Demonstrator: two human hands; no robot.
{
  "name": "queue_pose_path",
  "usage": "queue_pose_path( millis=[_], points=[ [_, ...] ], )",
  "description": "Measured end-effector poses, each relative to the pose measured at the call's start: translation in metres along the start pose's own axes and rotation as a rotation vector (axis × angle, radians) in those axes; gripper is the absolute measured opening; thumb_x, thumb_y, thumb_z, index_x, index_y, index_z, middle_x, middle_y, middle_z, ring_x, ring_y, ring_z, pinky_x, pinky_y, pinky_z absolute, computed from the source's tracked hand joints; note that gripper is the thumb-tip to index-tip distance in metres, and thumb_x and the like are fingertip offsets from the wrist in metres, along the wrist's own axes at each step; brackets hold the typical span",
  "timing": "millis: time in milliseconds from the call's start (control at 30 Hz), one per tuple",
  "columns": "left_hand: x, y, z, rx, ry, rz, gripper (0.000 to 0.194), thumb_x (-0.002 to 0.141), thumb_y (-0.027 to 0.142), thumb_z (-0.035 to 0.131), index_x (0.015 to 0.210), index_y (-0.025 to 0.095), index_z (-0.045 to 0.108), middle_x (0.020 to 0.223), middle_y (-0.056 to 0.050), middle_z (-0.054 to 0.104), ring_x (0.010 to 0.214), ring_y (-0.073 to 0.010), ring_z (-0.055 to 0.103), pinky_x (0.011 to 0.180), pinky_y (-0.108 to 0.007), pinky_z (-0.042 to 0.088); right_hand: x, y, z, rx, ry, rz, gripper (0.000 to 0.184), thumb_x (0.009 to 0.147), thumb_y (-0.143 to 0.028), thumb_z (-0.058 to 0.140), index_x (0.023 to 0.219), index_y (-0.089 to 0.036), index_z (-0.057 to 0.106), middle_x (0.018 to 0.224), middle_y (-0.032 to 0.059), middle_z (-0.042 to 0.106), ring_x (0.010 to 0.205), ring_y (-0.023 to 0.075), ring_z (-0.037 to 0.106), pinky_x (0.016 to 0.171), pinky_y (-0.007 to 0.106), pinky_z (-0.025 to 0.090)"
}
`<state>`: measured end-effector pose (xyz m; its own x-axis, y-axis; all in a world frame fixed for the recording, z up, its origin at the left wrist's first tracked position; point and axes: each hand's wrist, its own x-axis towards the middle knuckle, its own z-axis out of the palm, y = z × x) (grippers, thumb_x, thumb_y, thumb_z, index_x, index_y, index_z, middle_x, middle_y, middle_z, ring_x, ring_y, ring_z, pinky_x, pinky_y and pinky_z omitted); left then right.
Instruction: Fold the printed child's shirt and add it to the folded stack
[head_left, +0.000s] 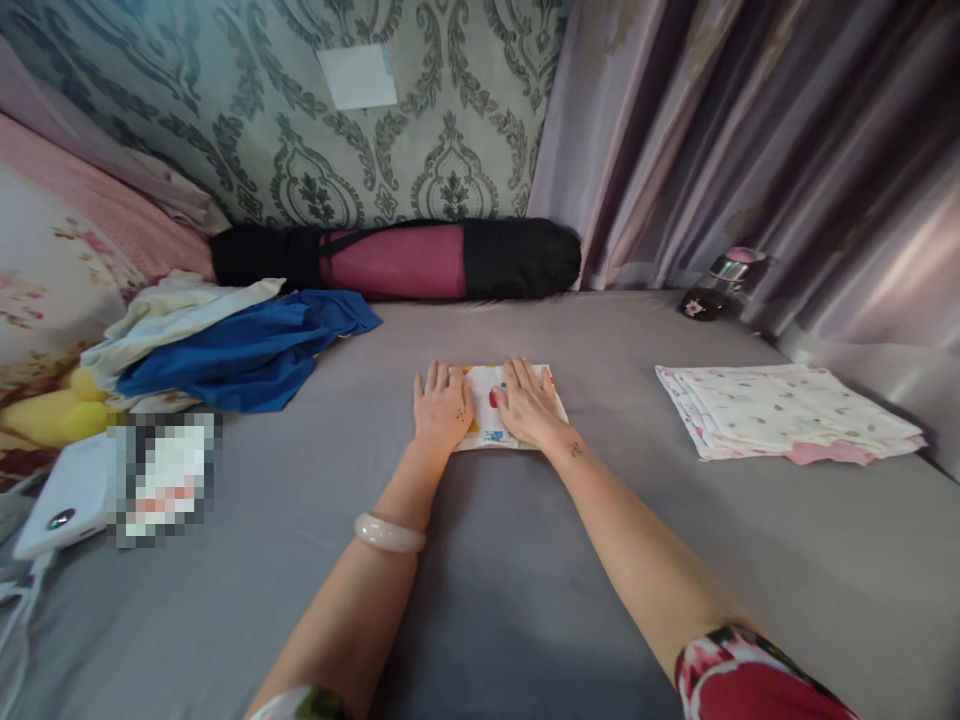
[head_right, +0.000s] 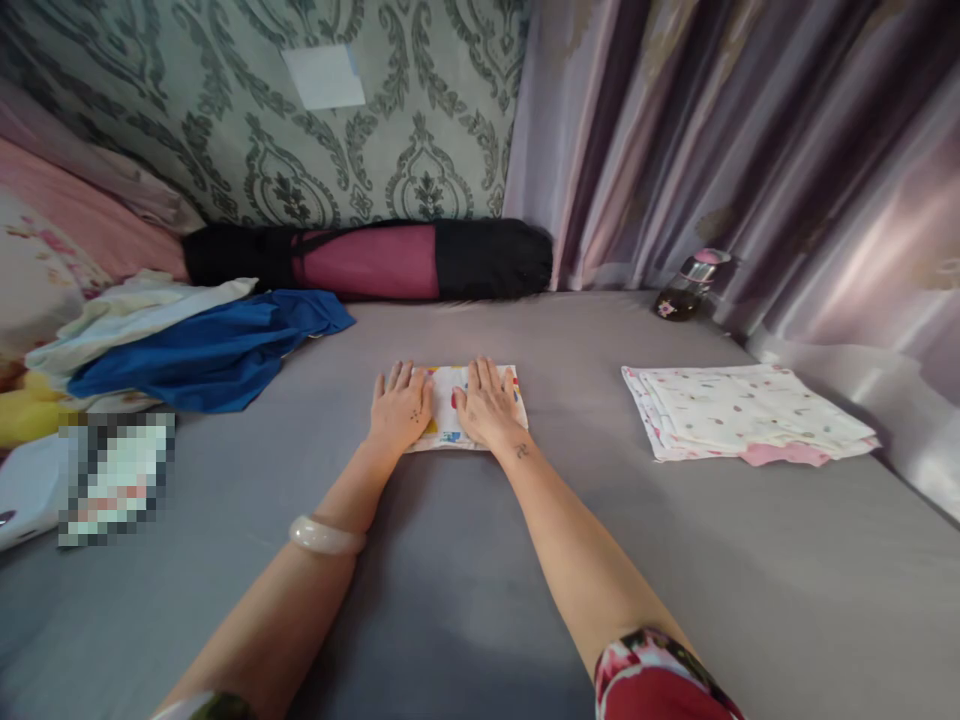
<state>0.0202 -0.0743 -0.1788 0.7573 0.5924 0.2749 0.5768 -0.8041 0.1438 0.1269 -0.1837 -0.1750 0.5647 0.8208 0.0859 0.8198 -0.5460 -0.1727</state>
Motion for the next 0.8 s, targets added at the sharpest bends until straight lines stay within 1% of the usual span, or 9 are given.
queue_pose_path(
  millis=[67,200,367,500,567,633,700,733,800],
  points=[
    [-0.001,-0.001,0.001,0.007,-0.012,-0.01,0.051,0.098,0.034,0.023,0.137,0.01,0.047,0.147,-0.016,0.043,0.141,-0.0306,0.03,0.115,-0.052,0.022,-0.001,0.003,0.0,-0.007,-0.013,0.032,0.066,0.098,-0.041,0.017,0.149,0.0,0.027,0.158,0.0166,0.02,0.146,0.0276,0.013,0.117,0.05,0.007],
    [-0.001,-0.004,0.005,0.006,-0.13,-0.021,0.056,0.098,0.038,0.026,0.144,0.009,0.039,0.15,-0.018,0.038,0.141,-0.033,0.031,0.112,-0.051,0.027,-0.002,0.006,0.002,-0.003,-0.069,0.052,0.068,0.098,-0.042,0.015,0.149,0.0,0.025,0.158,0.0161,0.019,0.146,0.0271,0.012,0.117,0.049,0.009],
    [0.0,-0.005,0.004,0.015,-0.156,-0.029,0.055,0.098,0.038,0.025,0.144,0.011,0.037,0.151,-0.017,0.036,0.141,-0.032,0.03,0.112,-0.05,0.028,-0.001,0.006,0.001,0.024,-0.069,0.052,0.068,0.098,-0.043,0.014,0.149,0.0,0.025,0.158,0.0159,0.019,0.147,0.0264,0.011,0.117,0.049,0.008],
    [0.0,-0.005,0.003,0.014,-0.156,-0.028,0.055,0.098,0.039,0.025,0.144,0.011,0.038,0.151,-0.017,0.037,0.141,-0.0311,0.031,0.112,-0.049,0.029,-0.001,0.006,0.0,0.049,-0.07,0.059,0.067,0.097,-0.042,0.016,0.149,-0.001,0.026,0.158,0.0157,0.019,0.147,0.0261,0.011,0.118,0.048,0.008],
    [0.0,-0.006,0.003,0.007,-0.145,-0.028,0.055,0.097,0.038,0.025,0.143,0.011,0.04,0.15,-0.017,0.039,0.14,-0.0307,0.033,0.112,-0.05,0.028,-0.002,0.007,-0.001,0.057,-0.066,0.075,0.066,0.097,-0.042,0.016,0.149,-0.002,0.027,0.158,0.016,0.02,0.147,0.0265,0.012,0.118,0.047,0.009],
    [-0.001,-0.008,0.002,0.002,-0.092,-0.047,0.054,0.097,0.037,0.024,0.141,0.01,0.043,0.148,-0.018,0.041,0.139,-0.0308,0.034,0.113,-0.054,0.025,-0.003,0.009,-0.002,0.047,-0.026,0.118,0.066,0.098,-0.041,0.015,0.149,-0.002,0.028,0.157,0.0162,0.022,0.146,0.0268,0.013,0.118,0.048,0.009],
    [0.0,-0.011,0.002,-0.002,-0.003,-0.076,0.055,0.097,0.037,0.024,0.139,0.01,0.045,0.149,-0.018,0.04,0.142,-0.0308,0.03,0.115,-0.055,0.019,-0.004,0.014,-0.004,0.032,0.011,0.173,0.066,0.098,-0.041,0.014,0.149,-0.002,0.027,0.157,0.0166,0.024,0.146,0.0272,0.014,0.118,0.048,0.007],
    [0.0,-0.012,0.002,-0.009,0.02,-0.086,0.056,0.097,0.038,0.024,0.139,0.009,0.046,0.15,-0.018,0.039,0.143,-0.0306,0.027,0.116,-0.054,0.016,-0.004,0.016,-0.004,0.031,0.012,0.193,0.066,0.098,-0.042,0.014,0.149,-0.001,0.026,0.157,0.0167,0.024,0.146,0.0273,0.013,0.118,0.049,0.007],
    [0.001,-0.016,0.004,-0.041,-0.021,-0.089,0.057,0.096,0.039,0.025,0.141,0.009,0.044,0.15,-0.018,0.038,0.143,-0.0304,0.026,0.117,-0.052,0.016,-0.004,0.021,-0.003,0.042,-0.023,0.211,0.068,0.098,-0.043,0.013,0.149,-0.001,0.025,0.157,0.0169,0.022,0.146,0.0278,0.013,0.117,0.049,0.009]
  ],
)
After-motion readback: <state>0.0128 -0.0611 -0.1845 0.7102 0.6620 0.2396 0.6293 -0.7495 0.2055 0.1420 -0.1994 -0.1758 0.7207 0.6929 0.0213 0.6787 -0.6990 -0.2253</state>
